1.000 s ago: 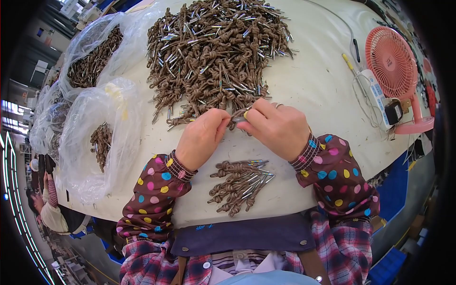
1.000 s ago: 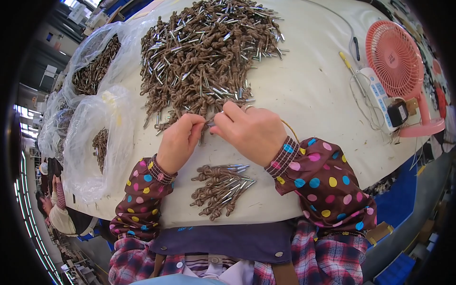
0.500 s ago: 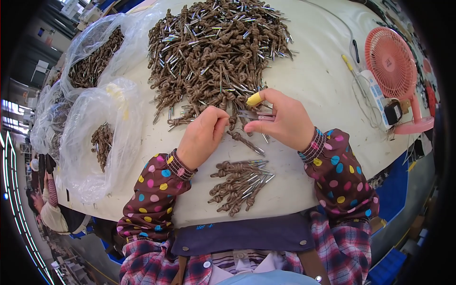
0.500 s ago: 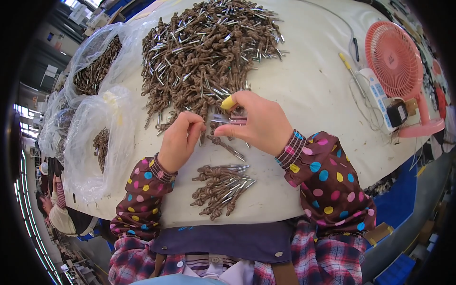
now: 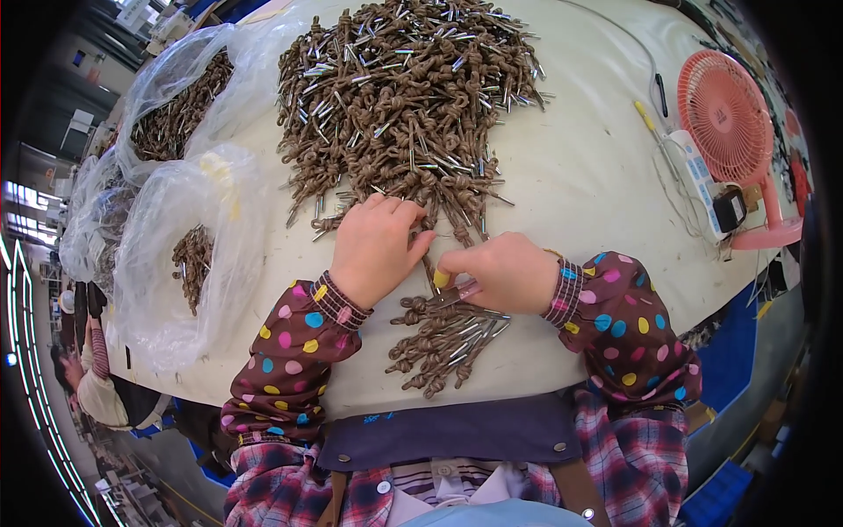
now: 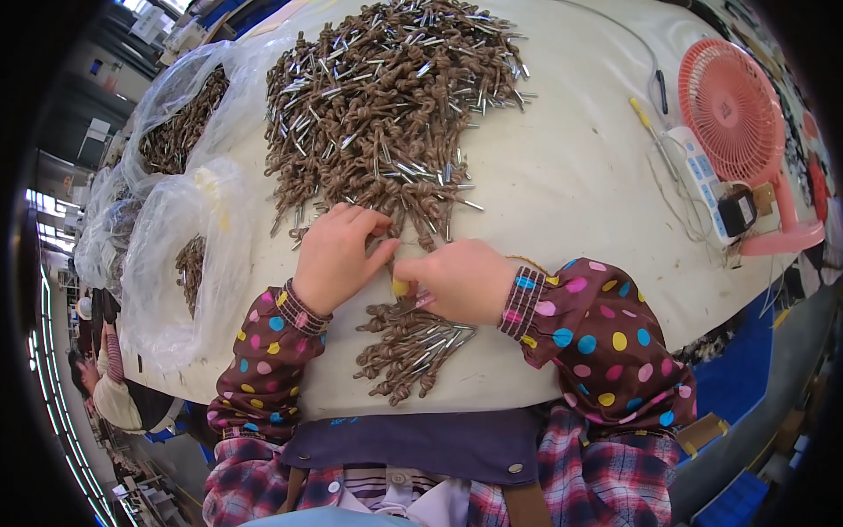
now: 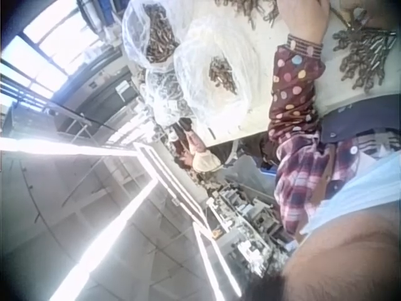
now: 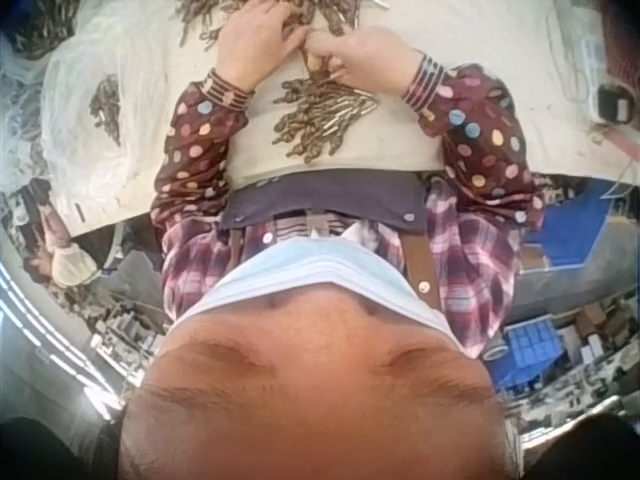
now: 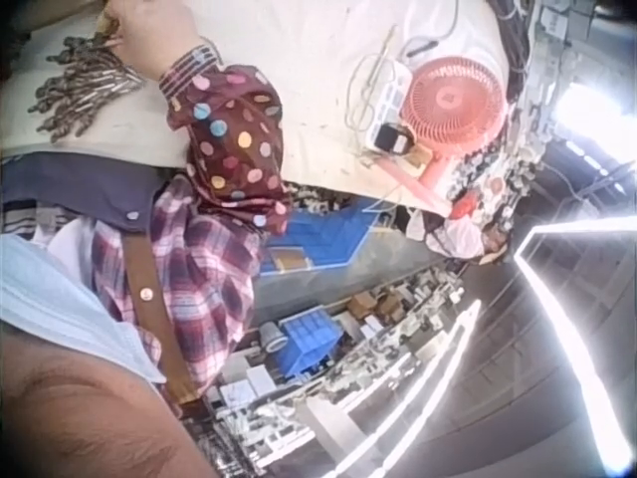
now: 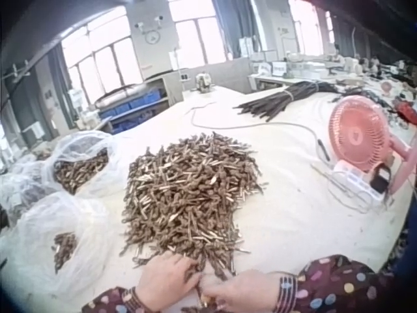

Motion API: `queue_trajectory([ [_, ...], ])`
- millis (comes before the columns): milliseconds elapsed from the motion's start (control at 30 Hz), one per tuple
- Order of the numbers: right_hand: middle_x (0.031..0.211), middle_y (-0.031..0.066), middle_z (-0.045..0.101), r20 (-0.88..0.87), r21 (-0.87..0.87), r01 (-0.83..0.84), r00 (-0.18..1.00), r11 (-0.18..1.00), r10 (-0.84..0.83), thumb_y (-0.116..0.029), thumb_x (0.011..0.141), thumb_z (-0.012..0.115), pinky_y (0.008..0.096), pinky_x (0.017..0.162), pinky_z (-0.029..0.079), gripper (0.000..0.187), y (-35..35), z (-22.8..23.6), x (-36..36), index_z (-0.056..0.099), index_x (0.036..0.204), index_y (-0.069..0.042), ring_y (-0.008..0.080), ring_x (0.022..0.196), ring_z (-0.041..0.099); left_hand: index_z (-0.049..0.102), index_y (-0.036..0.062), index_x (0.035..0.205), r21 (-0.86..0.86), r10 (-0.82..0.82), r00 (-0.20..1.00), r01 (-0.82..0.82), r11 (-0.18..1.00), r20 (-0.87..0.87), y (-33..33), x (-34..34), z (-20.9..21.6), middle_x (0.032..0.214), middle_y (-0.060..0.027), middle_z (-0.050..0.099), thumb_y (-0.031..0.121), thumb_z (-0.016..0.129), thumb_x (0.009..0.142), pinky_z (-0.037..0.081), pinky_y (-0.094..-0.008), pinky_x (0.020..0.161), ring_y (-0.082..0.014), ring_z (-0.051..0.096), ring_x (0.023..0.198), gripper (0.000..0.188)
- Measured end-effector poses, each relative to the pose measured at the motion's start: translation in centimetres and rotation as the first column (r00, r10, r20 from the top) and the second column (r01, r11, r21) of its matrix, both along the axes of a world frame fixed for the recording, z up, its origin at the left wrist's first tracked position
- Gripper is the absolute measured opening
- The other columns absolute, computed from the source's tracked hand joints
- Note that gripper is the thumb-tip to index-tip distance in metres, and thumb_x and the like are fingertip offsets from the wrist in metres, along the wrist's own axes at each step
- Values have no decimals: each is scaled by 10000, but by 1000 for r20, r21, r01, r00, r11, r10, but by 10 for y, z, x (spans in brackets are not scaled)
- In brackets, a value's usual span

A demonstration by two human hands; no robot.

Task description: Manually assembling small metal hardware components with leather or cord loops at a workshop station.

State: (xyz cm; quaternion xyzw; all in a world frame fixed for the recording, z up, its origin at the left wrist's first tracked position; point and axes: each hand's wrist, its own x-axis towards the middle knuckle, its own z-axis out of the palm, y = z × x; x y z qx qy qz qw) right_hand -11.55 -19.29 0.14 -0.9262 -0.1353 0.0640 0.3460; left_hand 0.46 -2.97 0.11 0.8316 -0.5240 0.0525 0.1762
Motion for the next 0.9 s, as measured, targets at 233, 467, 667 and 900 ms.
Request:
queue_trajectory([
  [233, 833, 31, 667, 31, -44, -64, 997, 997, 66, -175, 764, 655, 386, 609, 506, 200, 2, -3, 1, 604, 957, -174, 254, 757, 650, 638, 87, 836, 2, 53, 999, -53, 999, -11, -1, 2, -3, 746, -23, 645, 174, 693, 725, 485, -342, 664, -216, 600, 761, 151],
  [467, 1031, -29, 645, 125, -55, -253, 958, 966, 258, -137, 753, 653, 360, 631, 517, 245, 14, -13, -1, 608, 993, -155, 227, 785, 646, 644, 56, 915, 138, 244, 920, -211, 968, -307, 8, 10, 20, 774, -25, 671, 182, 652, 790, 490, -273, 642, -154, 628, 729, 177],
  [667, 1084, 21, 658, 414, 270, 20, 900, 963, -135, 44, 692, 649, 242, 657, 535, 359, -1, 8, 8, 641, 1022, -97, 174, 777, 663, 604, 9, 1065, -9, 11, 168, -121, 993, -986, 26, 31, 24, 841, -28, 651, 206, 554, 922, 476, -216, 646, -64, 566, 714, 249],
  [900, 821, 108, 663, 168, 296, 418, 863, 859, -477, -97, 739, 684, 305, 591, 510, 243, -7, 5, 9, 664, 981, -79, 242, 677, 650, 590, 1, 1115, -40, -51, -78, -130, 991, -996, 21, 19, 22, 882, -34, 646, 189, 545, 937, 468, -207, 658, -63, 565, 753, 263],
])
